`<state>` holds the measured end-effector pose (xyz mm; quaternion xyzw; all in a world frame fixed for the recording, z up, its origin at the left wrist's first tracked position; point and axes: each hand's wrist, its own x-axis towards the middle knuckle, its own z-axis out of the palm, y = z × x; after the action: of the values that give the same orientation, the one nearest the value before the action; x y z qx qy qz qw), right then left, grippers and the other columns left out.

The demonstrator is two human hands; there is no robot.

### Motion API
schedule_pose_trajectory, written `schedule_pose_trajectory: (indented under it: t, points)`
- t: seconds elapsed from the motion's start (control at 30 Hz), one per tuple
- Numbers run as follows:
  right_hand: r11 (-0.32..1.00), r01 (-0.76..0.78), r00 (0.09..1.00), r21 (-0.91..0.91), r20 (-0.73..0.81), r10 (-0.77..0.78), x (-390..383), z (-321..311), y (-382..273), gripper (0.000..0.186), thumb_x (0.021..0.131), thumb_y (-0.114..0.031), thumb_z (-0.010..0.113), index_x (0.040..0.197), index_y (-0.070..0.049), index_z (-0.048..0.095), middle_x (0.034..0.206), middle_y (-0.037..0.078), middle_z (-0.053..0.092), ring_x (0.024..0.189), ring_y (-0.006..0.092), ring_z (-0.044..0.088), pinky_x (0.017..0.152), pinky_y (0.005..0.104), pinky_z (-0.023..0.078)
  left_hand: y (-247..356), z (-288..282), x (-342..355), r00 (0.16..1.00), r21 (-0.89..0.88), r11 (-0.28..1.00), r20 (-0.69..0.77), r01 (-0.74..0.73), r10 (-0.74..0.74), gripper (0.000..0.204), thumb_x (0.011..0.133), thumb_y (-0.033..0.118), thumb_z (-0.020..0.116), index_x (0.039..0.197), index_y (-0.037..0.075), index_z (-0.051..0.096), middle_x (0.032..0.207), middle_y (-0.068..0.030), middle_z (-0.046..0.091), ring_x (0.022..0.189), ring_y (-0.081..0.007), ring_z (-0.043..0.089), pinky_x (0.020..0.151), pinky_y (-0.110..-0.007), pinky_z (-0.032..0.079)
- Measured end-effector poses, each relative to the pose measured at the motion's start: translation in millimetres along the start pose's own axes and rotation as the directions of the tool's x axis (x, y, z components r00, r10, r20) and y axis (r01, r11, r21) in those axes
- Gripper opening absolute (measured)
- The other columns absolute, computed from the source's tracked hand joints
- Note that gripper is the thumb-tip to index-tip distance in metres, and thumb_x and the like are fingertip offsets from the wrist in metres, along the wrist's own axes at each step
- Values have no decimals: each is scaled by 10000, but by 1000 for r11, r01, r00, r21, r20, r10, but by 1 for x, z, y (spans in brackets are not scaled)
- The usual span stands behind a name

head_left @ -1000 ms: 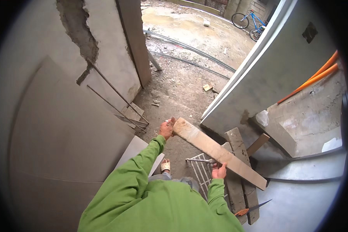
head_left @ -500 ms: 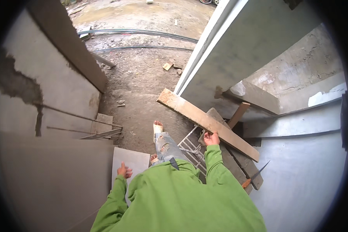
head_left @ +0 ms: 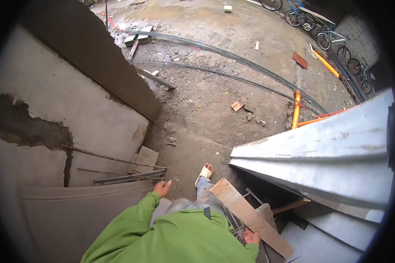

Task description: The person saws a wooden board with a hand saw, snaps off the cut piece, and walks outside.

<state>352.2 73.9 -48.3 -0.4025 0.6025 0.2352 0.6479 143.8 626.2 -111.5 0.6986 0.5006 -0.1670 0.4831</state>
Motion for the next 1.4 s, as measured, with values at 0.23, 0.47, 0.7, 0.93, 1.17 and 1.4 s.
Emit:
schedule_pose_trajectory:
  t: [0.23,0.47,0.7,0.93,1.17,1.4]
  points:
    - [998,-14,1000,65,-26,15,-4,10,14,403,981,-333,440,1271,-72,542,1227,193,604,1081,316,596,702,371,511,215,-68,79,985,-372,912,-51,-171,164,553,952,529,562,1008,-6,692,795,-111,679,700,-141,660,636,-322,539]
    - [997,58,989,56,-140,-49,12,75,34,351,972,-325,484,1177,-70,611,1080,164,663,949,286,647,693,376,528,198,-107,163,993,228,970,99,-86,65,660,893,609,549,1093,-4,687,1056,-267,681,1046,-431,632,916,-484,480]
    - [929,124,987,-348,-57,-154,-1,269,77,341,970,-334,503,1143,-65,622,1011,147,666,884,279,651,662,382,536,118,-202,266,962,313,935,153,169,-225,886,890,764,342,1284,18,610,1281,-279,587,1252,-425,522,1058,-464,393]
    - [619,376,927,-690,272,-259,-47,509,100,334,969,-342,521,1109,-61,632,941,129,668,820,271,656,631,388,545,85,-198,351,731,67,997,682,-45,-13,694,1014,604,277,1477,114,441,1493,-167,450,1378,-313,421,1149,-422,296]
    - [416,425,904,-804,352,-244,-48,607,97,331,967,-351,539,1076,-56,643,872,112,671,755,264,660,600,394,553,156,-233,408,730,-14,999,683,30,-12,700,982,628,331,1396,100,527,1415,-185,519,1310,-309,484,1111,-409,338]
    - [273,184,979,-944,153,-131,19,628,94,332,965,-360,557,1042,-51,653,803,95,673,690,256,665,569,400,562,215,-264,485,794,-109,994,604,-4,69,713,949,653,385,1315,85,614,1337,-204,587,1242,-306,546,1072,-397,381]
